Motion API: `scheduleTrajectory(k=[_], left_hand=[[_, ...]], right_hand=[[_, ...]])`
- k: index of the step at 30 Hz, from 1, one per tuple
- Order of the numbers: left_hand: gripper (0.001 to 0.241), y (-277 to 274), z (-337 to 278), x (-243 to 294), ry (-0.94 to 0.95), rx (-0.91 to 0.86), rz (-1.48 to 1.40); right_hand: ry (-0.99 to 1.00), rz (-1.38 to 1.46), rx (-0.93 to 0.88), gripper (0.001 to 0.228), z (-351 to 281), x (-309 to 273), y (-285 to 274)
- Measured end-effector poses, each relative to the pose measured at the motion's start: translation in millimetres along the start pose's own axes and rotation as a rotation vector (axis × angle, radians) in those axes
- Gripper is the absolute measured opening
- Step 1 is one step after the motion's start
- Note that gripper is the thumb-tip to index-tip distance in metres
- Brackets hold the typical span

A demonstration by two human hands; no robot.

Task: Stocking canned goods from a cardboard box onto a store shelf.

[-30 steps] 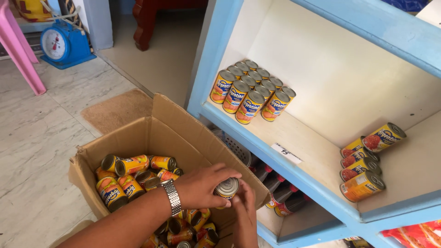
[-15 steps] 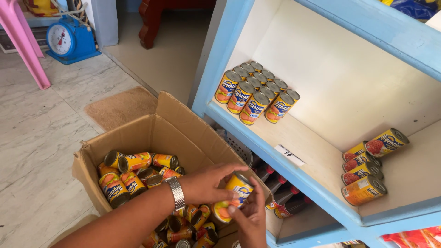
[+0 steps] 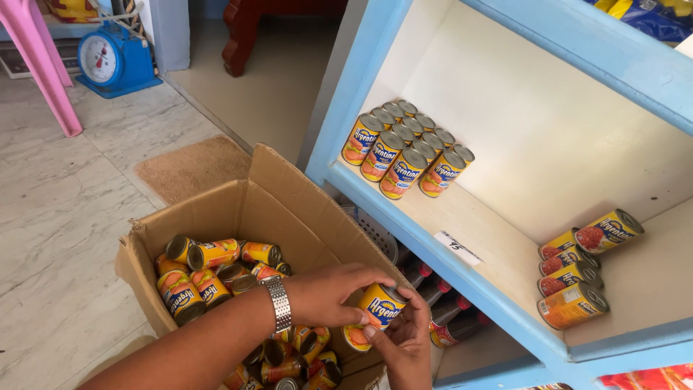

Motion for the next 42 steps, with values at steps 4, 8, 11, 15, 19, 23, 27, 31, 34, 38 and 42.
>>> scheduleTrajectory(k=[4,8,11,15,19,23,27,31,34,38,42], left_hand=[[0.063,1,0,3,-0.038,-0.021,0.128],[0.059,3,0,2,-0.047,-0.012,0.207],[0.056,5,3,3,0.017,0.071,0.165],[0.051,-13,21,35,0.165,0.307,0.072],[0.051,-18,52,50,0.2,0.471,0.139],[0.057,-23,76,55,0.241,0.594,0.191],[0.065,-18,101,35,0.122,0.558,0.247],[0.071,-14,122,18,0.033,0.516,0.3],[0.075,-5,141,-2,-0.037,0.469,0.337],[0.076,7,156,-34,-0.109,0.418,0.344],[0.072,17,153,-48,-0.078,0.429,0.355]], right_hand=[[0.0,0.004,-0.006,0.077,0,6,-2],[-0.045,-0.096,0.048,0.077,1,10,-7],[-0.187,-0.228,0.082,0.077,10,-4,-5],[-0.48,-0.395,0.103,0.066,36,-66,13],[-0.72,-0.483,0.063,0.057,61,-115,33],[-0.993,-0.761,0.195,0.056,78,-147,47],[-1.019,-0.872,0.22,0.054,107,-145,46],[-0.993,-0.969,0.197,0.047,139,-143,50],[-0.852,-1.073,0.187,0.038,168,-134,46],[-0.66,-1.192,0.16,0.025,205,-110,33],[-0.614,-1.312,0.095,0.033,224,-108,35]])
Point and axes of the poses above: each hand's wrist, its own z-axis towards the middle knuckle, its own y-axis out of the palm, x = y × z, the point moved 8 cm from there along z, towards the middle knuckle, and after that the axes turned 12 degrees about x, right-handed, at the moved point
